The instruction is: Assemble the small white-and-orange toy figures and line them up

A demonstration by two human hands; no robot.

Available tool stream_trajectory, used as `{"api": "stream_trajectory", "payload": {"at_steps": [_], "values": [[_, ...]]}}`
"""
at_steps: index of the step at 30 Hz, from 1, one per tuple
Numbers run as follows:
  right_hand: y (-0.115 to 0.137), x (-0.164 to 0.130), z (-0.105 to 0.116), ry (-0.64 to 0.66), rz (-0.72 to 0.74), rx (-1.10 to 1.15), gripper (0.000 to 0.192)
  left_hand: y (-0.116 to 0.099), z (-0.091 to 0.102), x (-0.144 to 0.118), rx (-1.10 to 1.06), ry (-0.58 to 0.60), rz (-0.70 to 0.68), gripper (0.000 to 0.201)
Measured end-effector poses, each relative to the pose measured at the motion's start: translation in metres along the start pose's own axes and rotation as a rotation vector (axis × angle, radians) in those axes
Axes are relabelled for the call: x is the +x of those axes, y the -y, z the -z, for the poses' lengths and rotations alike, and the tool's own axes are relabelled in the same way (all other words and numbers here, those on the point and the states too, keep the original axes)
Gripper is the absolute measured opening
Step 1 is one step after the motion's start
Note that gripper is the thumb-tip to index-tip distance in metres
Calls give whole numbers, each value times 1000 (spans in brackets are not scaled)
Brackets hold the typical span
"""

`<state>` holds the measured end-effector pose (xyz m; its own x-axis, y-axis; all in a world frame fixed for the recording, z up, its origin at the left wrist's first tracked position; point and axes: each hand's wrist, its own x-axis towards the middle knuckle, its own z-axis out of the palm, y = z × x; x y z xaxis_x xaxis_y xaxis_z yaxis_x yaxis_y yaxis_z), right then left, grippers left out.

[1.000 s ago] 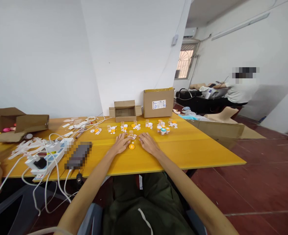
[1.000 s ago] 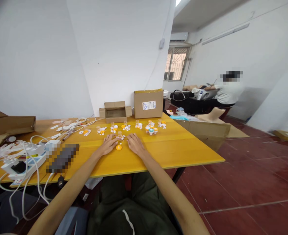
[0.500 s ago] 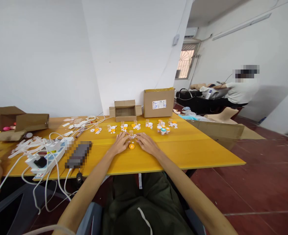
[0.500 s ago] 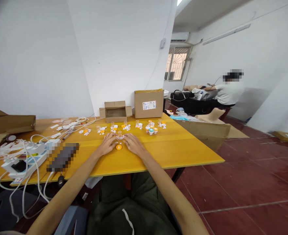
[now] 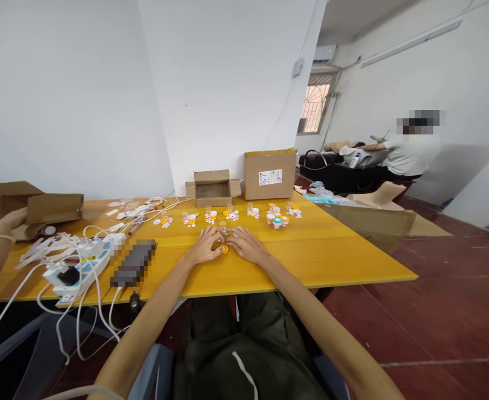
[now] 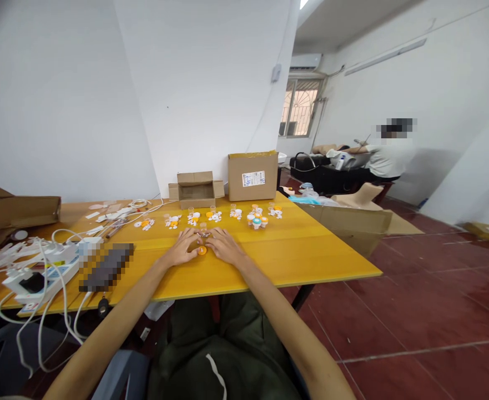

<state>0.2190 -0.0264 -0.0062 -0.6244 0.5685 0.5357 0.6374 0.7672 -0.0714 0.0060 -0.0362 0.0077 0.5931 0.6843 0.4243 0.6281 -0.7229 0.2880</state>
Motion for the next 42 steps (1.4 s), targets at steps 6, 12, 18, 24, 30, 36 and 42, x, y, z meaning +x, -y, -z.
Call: {"api": "stream_trajectory", "payload": {"at_steps": [6,12,18,24,30,36,42], "values": [[-1,1,0,-10,12,32,17,-5,1,1,-4,68,44,14],[-3,1,-1,-23,6,53,15,-9,3,2,-4,68,44,12],[-7,0,-5,-64,23,93,14,-10,5,2,-33,72,26,14],[-11,-2,-10,-103,21,121,13,-8,3,2,-31,78,34,15],[-6,-2,-6,-149,3,174,15,-8,3,2,-32,79,23,13],[0,1,-6,-169,3,282,14,-6,1,2,-25,85,34,18],[2,2,-5,-130,1,326,12,-3,-1,2,-19,82,41,21]]}}
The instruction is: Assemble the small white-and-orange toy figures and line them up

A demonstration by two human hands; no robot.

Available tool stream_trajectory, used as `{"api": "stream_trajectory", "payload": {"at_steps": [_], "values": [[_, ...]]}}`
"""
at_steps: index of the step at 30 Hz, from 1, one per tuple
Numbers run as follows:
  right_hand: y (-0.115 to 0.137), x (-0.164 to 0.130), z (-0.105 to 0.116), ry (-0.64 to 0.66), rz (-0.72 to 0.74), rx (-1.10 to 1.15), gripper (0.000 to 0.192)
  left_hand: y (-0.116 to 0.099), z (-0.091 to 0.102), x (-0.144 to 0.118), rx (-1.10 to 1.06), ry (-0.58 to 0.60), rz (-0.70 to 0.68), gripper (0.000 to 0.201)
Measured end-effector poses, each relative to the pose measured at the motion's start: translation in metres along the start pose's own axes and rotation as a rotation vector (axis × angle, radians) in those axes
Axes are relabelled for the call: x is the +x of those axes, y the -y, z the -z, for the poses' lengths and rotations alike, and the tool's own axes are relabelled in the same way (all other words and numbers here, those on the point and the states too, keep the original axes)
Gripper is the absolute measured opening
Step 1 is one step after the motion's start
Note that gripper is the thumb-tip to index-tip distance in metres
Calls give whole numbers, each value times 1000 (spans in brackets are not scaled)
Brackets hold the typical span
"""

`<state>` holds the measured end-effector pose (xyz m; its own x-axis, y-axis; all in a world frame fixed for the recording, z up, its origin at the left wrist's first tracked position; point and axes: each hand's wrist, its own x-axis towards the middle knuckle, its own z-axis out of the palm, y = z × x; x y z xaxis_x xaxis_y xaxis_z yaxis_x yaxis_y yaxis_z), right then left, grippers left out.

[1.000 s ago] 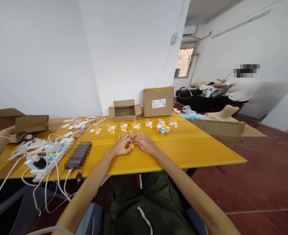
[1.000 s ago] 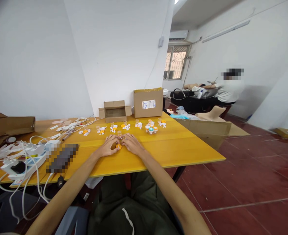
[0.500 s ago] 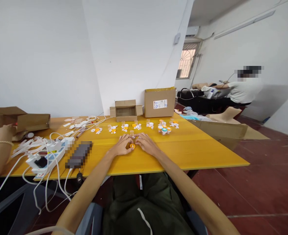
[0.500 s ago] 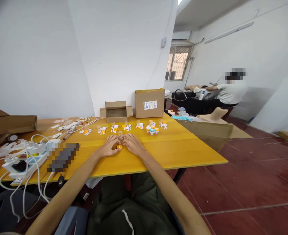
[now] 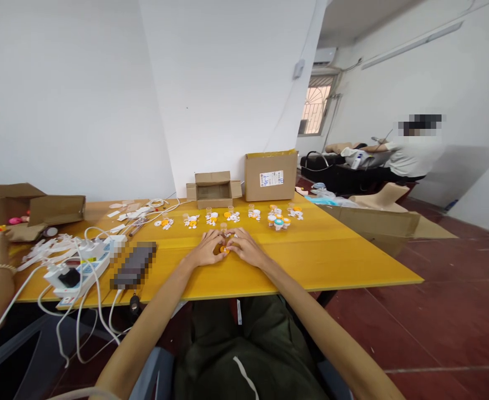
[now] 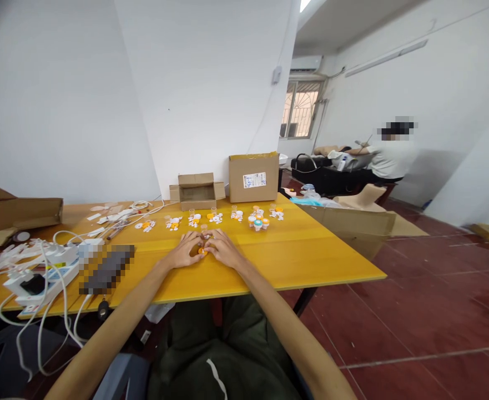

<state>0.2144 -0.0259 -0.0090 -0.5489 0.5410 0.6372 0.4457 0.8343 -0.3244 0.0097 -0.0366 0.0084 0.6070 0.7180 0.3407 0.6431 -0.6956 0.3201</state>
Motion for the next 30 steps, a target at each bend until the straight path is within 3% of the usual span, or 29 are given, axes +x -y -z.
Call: {"api": "stream_trajectory", "payload": {"at_steps": [30], "values": [[2,0,0,37,-4,-21,11,-4,4,0,-26,4,3,19]]}}
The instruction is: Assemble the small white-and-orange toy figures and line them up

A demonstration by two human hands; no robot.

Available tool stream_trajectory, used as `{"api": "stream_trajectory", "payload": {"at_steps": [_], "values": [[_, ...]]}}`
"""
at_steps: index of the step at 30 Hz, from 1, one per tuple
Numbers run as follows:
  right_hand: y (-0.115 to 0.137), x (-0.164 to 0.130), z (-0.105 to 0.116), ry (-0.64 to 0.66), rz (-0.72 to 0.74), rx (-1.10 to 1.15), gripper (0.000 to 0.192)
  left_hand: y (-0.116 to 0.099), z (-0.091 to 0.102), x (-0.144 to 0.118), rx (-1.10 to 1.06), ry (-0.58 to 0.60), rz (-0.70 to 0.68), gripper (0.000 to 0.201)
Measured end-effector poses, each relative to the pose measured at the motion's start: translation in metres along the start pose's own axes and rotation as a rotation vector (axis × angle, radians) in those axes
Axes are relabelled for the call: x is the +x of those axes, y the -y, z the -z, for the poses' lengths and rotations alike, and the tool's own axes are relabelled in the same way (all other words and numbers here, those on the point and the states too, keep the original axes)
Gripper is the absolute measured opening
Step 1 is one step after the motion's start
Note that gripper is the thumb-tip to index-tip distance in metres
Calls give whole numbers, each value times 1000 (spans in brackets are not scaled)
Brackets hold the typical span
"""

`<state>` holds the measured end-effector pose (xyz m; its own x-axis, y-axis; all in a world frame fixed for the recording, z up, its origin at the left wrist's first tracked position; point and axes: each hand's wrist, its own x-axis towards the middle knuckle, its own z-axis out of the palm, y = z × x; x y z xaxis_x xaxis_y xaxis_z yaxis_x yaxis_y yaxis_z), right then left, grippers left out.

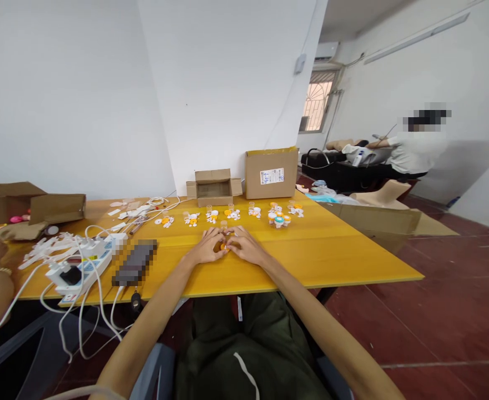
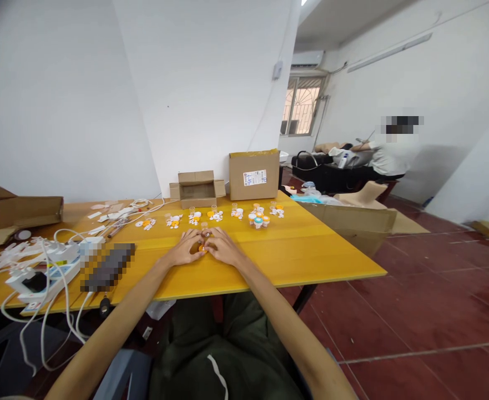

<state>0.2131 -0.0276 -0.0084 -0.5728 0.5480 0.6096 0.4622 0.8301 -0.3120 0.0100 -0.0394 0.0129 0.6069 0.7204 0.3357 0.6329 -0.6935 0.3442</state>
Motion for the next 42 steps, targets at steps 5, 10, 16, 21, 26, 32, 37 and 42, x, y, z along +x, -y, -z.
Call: {"api": "stream_trajectory", "payload": {"at_steps": [5,10,16,21,26,32,37,42], "values": [[1,1,1,6,-2,10,11,2,-1,0,7,-7,-20,21],[2,1,2,18,3,12,11,0,0,0,8,2,-12,20],[2,1,3,13,17,-2,13,-1,1,1,5,10,-2,18],[2,0,3,15,26,-23,13,2,-2,2,10,12,10,16],[3,-2,3,11,23,-42,15,4,-4,3,19,3,16,18],[4,-2,2,15,19,-64,19,4,-5,3,30,-8,9,18],[3,-3,1,-6,28,-68,25,4,-5,2,30,-6,18,19],[0,-4,0,-23,35,-73,29,5,-5,2,14,-9,22,19]]}}
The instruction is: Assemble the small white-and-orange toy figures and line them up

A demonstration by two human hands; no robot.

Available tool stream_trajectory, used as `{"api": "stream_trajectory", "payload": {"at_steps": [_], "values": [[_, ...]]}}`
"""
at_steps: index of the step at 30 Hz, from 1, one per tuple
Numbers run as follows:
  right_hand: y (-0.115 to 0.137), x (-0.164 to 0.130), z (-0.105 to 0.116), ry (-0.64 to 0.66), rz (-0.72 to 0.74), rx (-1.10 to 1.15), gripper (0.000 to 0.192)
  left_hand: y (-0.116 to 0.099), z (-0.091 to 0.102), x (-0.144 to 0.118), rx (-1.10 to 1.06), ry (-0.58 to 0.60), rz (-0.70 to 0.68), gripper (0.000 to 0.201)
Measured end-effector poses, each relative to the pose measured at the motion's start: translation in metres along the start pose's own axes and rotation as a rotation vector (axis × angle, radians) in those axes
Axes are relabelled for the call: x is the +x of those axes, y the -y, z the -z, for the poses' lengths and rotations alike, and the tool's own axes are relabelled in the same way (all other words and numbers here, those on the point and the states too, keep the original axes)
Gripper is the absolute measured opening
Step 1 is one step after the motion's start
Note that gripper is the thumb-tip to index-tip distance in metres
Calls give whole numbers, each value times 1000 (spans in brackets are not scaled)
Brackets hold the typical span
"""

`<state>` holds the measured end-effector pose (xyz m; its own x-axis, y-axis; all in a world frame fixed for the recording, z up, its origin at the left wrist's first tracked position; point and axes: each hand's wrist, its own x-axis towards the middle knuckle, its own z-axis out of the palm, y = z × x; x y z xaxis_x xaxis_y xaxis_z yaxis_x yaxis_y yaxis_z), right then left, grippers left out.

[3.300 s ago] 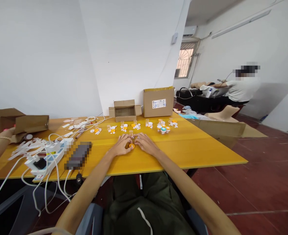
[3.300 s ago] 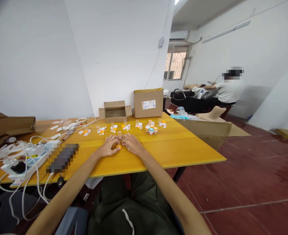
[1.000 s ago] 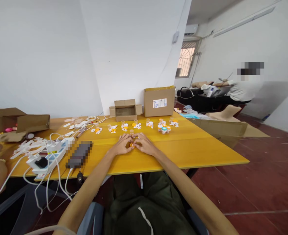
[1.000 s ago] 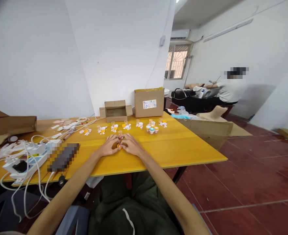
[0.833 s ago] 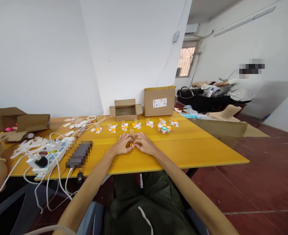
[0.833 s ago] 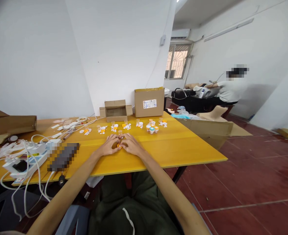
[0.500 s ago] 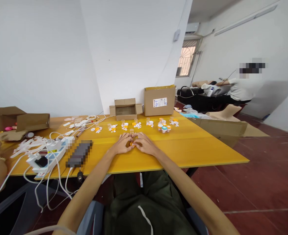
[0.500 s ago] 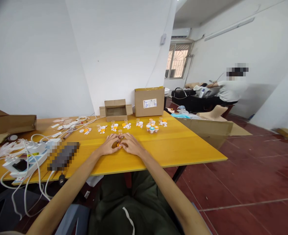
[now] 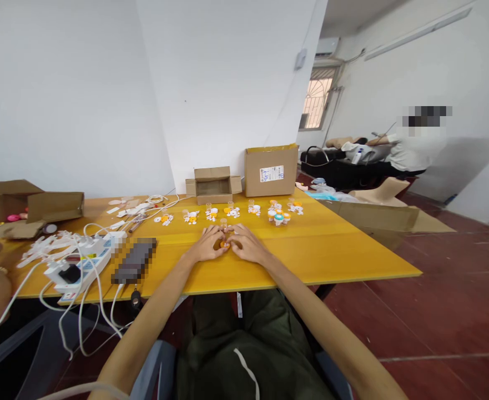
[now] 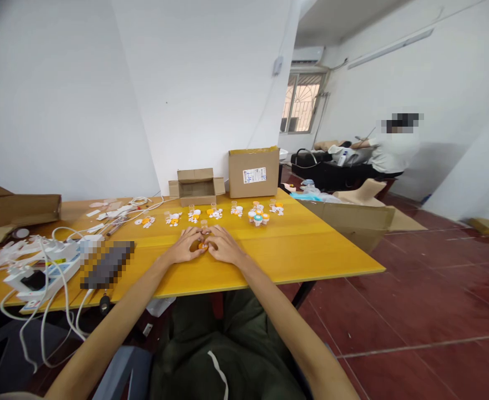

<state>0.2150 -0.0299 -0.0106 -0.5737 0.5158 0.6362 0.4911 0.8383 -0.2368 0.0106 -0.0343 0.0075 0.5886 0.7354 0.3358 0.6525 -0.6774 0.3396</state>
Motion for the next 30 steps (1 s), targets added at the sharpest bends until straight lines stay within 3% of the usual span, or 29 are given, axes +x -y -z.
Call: {"api": "stream_trajectory", "payload": {"at_steps": [15,24,30], "values": [[2,0,3,-26,-9,-39,28,-5,3,0,18,-9,4,17],[-5,-1,-2,-48,-64,-113,32,-8,6,0,16,-28,2,30],[-5,-1,-3,-59,-110,-159,34,-5,8,-1,29,-88,-17,15]]}}
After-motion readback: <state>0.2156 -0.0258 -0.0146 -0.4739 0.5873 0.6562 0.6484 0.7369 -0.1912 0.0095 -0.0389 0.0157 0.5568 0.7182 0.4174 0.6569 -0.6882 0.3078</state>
